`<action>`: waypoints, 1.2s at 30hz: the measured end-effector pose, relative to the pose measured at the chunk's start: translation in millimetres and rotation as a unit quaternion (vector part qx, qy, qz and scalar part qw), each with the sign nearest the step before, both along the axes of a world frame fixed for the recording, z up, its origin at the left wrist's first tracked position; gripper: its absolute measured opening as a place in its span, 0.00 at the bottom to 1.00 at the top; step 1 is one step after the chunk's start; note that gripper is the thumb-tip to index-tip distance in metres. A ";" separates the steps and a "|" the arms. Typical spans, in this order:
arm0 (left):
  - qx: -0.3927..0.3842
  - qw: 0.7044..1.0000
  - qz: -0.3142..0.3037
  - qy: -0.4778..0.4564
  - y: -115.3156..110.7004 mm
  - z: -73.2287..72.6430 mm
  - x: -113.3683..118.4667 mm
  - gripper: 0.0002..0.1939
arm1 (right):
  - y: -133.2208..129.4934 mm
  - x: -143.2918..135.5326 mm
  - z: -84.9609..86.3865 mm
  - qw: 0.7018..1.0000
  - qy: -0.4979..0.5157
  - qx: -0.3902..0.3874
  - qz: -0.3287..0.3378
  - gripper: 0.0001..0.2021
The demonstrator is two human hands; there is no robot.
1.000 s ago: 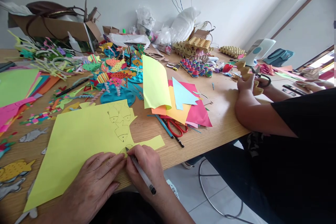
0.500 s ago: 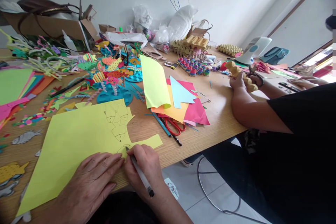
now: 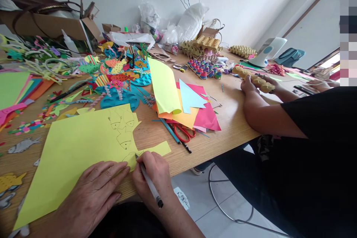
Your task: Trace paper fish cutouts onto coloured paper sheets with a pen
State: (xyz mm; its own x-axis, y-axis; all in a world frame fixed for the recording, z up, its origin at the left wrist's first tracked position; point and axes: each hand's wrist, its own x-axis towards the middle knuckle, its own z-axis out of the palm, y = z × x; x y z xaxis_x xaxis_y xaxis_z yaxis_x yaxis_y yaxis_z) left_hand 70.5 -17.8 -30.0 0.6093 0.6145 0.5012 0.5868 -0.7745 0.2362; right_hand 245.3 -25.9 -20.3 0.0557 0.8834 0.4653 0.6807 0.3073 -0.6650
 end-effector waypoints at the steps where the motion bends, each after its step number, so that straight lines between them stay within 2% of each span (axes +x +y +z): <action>1: 0.005 1.000 0.001 0.002 0.4 0.6 -0.2 0.18 | 0.3 0.0 0.0 1.000 0.001 0.000 0.001 0.05; 7: 0.009 1.000 0.005 0.006 1.1 1.3 0.4 0.18 | 0.6 0.8 1.7 1.000 0.008 -0.011 0.000 0.05; 12: 0.023 1.000 0.012 -0.004 0.9 2.9 2.7 0.18 | -1.9 1.5 11.4 0.996 0.063 -0.057 0.013 0.05; 15: 0.028 1.000 0.014 0.003 0.5 3.5 2.3 0.16 | 0.9 0.5 15.1 0.995 0.061 -0.071 0.031 0.05; 22: 0.027 0.999 0.021 0.004 -0.4 -0.7 1.3 0.16 | 9.6 -0.4 7.4 0.993 0.058 -0.101 0.034 0.04; 36: 0.013 1.000 0.010 0.021 -0.6 2.9 -0.9 0.16 | 11.6 -2.1 6.3 0.994 0.054 -0.084 0.038 0.04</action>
State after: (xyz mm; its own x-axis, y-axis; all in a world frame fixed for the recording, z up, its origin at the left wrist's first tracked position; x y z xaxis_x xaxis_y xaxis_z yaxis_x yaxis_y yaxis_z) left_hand 69.6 -18.4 -27.1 0.6180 0.6139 0.4911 0.6112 -0.7681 0.1911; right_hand 243.2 -14.4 -14.0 0.0283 0.9518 0.3055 0.5819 0.2328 -0.7793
